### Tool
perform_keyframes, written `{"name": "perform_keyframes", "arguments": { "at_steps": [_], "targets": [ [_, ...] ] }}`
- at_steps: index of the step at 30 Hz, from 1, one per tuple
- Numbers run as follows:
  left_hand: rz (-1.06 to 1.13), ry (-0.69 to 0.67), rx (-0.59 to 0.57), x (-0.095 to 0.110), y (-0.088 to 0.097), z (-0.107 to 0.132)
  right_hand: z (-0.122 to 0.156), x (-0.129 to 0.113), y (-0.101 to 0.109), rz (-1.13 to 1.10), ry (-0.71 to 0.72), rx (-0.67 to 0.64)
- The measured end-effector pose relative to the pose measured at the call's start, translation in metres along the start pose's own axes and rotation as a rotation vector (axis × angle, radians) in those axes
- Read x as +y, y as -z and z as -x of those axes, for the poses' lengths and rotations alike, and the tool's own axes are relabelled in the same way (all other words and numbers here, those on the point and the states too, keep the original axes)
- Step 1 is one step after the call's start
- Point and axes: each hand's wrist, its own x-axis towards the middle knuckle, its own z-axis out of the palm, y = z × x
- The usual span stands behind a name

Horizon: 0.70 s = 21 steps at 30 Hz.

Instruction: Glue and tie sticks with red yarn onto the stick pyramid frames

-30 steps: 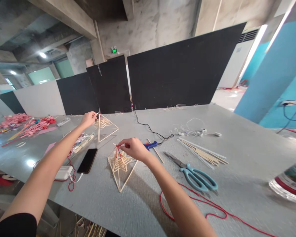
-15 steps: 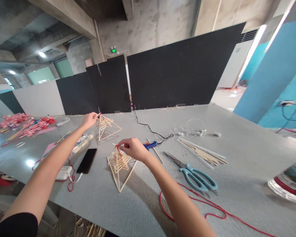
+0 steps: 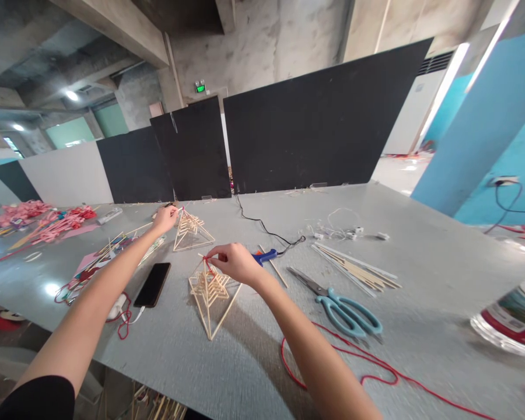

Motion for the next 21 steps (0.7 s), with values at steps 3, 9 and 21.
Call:
{"name": "perform_keyframes", "arguments": {
  "at_steps": [3, 9, 21],
  "targets": [
    [-0.012, -0.002, 0.007, -0.001, -0.009, 0.001, 0.0, -0.001, 0.001, 0.0, -0.004, -0.002],
    [-0.02, -0.008, 0.001, -0.006, -0.021, -0.001, -0.001, -0.005, 0.001, 0.004, -0.015, 0.002],
    [0.127, 0.018, 0.123, 0.014, -0.008, 0.022, 0.0, -0.007, 0.002, 0.027, -0.008, 0.01]
  ]
}}
